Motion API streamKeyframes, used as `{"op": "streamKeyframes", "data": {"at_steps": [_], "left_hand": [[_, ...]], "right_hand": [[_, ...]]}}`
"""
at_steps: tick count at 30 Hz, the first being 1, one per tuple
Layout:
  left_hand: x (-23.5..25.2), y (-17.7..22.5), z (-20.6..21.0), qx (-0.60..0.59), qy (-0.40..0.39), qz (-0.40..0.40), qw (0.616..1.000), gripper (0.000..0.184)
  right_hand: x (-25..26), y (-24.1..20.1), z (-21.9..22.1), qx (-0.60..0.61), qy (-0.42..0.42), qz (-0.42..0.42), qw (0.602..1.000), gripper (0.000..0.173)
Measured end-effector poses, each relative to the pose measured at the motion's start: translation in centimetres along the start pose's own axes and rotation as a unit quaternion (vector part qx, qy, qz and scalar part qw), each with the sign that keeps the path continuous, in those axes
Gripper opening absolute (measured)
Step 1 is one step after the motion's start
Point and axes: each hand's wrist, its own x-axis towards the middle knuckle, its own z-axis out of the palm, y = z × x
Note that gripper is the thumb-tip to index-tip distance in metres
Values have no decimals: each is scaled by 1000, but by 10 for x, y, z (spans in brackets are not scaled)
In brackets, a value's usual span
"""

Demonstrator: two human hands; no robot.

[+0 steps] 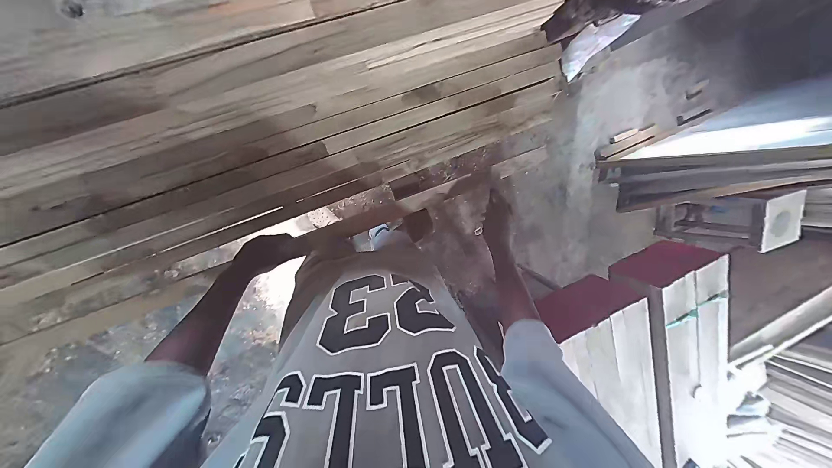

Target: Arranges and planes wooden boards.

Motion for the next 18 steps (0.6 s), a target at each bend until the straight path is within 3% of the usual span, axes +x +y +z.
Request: {"op": "streamKeyframes", "data": {"at_steps": [2,4,7,10,12,14,16,18], "left_hand": [[0,2,-1,-10,-5,2,1000,53],[3,5,-5,4,-17,-1,1000,56],[0,10,2,-25,-19,-18,999,59],[14,3,-4,-20,-25,-23,999,59],[16,-2,7,-24,-32,-26,999,55],[16,-3,4,-26,-21,-27,999,52],[11,-3,13,8,11,-37,999,55],[-3,11,12,25,53,-77,995,60]], "right_hand": [[8,-4,6,-75,-8,-8,997,52],[9,-18,-12,-151,-80,5,985,57],[10,-29,-63,-247,-154,-27,956,47],[34,-42,-68,-217,-100,-38,970,51],[17,-51,-49,-153,-87,-48,983,51],[0,-68,-42,-162,-139,-58,975,54],[-10,-66,-52,-157,-221,-47,961,39],[-9,-52,-59,-109,-249,-11,962,37]]}}
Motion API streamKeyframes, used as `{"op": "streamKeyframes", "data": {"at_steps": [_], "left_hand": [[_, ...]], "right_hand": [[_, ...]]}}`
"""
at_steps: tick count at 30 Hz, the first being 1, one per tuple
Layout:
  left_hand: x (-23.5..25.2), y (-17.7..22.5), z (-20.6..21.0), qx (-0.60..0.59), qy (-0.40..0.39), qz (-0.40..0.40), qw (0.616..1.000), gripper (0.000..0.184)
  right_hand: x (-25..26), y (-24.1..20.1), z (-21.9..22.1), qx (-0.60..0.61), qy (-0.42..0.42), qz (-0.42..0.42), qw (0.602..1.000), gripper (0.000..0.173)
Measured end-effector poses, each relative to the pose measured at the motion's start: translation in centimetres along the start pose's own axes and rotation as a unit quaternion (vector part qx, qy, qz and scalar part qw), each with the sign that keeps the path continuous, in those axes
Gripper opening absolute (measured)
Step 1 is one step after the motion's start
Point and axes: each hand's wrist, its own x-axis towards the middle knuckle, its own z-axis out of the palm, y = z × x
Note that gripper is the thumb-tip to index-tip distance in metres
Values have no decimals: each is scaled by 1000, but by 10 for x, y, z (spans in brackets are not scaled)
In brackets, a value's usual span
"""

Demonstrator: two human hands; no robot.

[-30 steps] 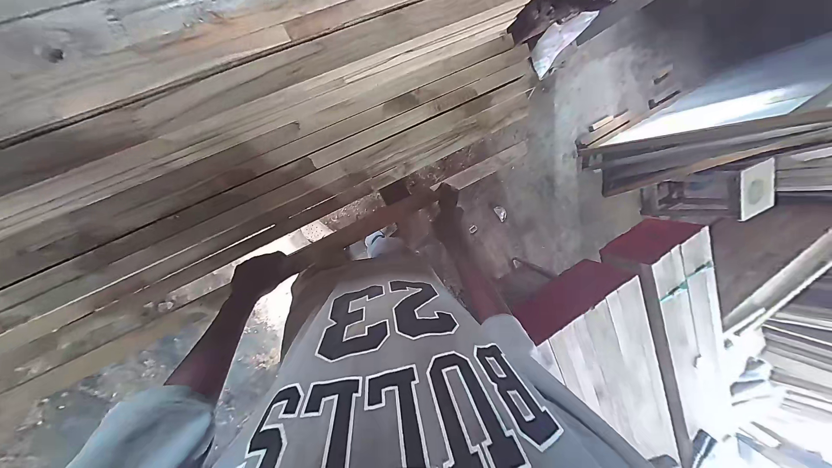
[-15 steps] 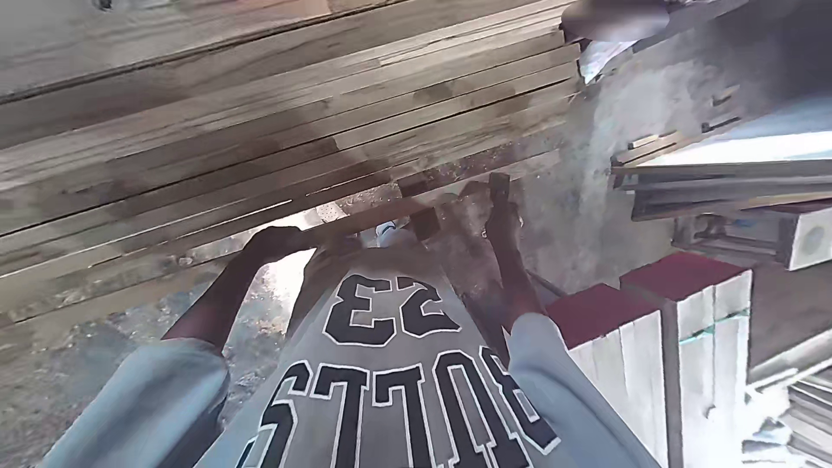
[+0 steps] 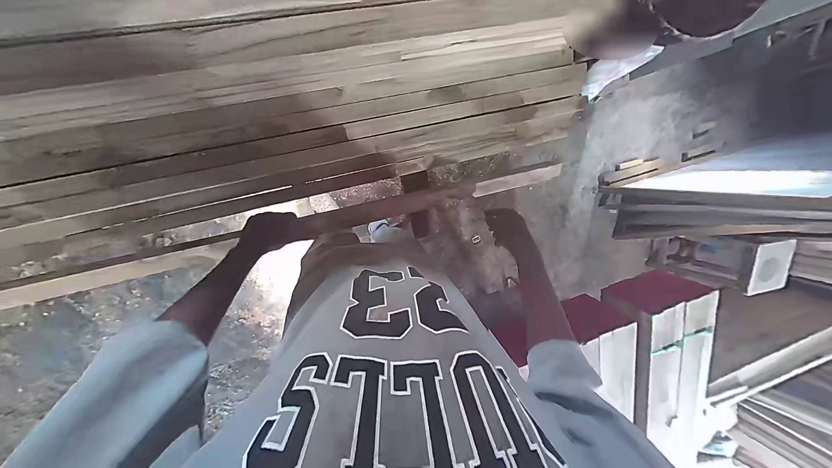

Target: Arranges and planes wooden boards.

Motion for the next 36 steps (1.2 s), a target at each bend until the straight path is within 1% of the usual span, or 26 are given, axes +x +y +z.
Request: {"op": "streamKeyframes", "data": {"at_steps": [1,3,5,7,9,10,12,14,16,18,19,22,23,24,25,26,27,28,29,30,31,32,33,34,35,36], "left_hand": [[-11,10,-2,-12,34,-21,999,62],[-18,18,7,3,92,-38,995,60],[-16,22,19,41,122,-13,992,53],[-10,23,18,64,125,11,990,56],[-10,21,11,61,93,17,994,61],[-8,19,6,54,79,19,995,62],[-1,13,0,36,62,26,997,64],[-3,10,4,10,54,41,998,63],[0,10,-7,8,50,50,997,64],[3,13,-14,1,37,51,998,67],[2,11,-14,-2,29,45,999,69],[3,5,-8,10,43,49,998,72],[4,7,-8,14,46,45,998,71],[1,12,-10,15,39,33,999,70],[-4,19,-12,17,28,17,999,69],[-8,25,-16,23,22,1,999,68],[-11,28,-16,32,23,-8,999,66],[-12,32,-15,33,27,-9,999,65],[-12,34,-14,35,29,-11,999,65],[-11,34,-15,38,31,-15,999,66],[-9,32,-15,45,29,-18,998,66],[-10,31,-15,53,23,-20,998,66],[-13,30,-13,57,16,-21,998,65],[-17,30,-10,52,12,-21,998,61],[-17,30,-13,32,24,-19,999,54],[-12,29,-18,22,46,-12,999,53]], "right_hand": [[-3,3,3,45,24,-2,999,38],[-3,-1,22,117,108,-21,987,42],[4,-16,55,148,185,-57,970,47],[26,-27,92,124,234,-109,958,53],[47,-28,128,100,262,-113,953,55],[52,-28,138,94,268,-107,953,55],[57,-25,145,59,276,-116,952,55],[49,-17,145,36,264,-127,956,59],[48,-18,140,34,253,-123,959,61],[44,-8,139,-3,237,-110,965,63],[40,-2,145,-18,221,-112,969,63],[27,28,161,-56,188,-84,977,52],[22,38,159,-14,195,-78,978,49],[18,49,156,79,211,-93,970,48],[18,61,149,207,221,-135,943,48],[24,68,140,321,216,-179,905,48],[30,70,129,408,213,-203,864,45],[35,67,112,470,210,-210,831,41],[44,56,93,502,214,-198,814,32],[56,40,75,506,210,-164,820,27],[70,24,63,475,203,-120,848,32],[85,16,61,419,199,-82,882,36],[93,17,65,344,179,-54,920,42],[90,21,69,258,152,-32,954,47],[84,24,69,183,138,-28,973,47],[82,24,63,102,124,-28,987,46]]}}
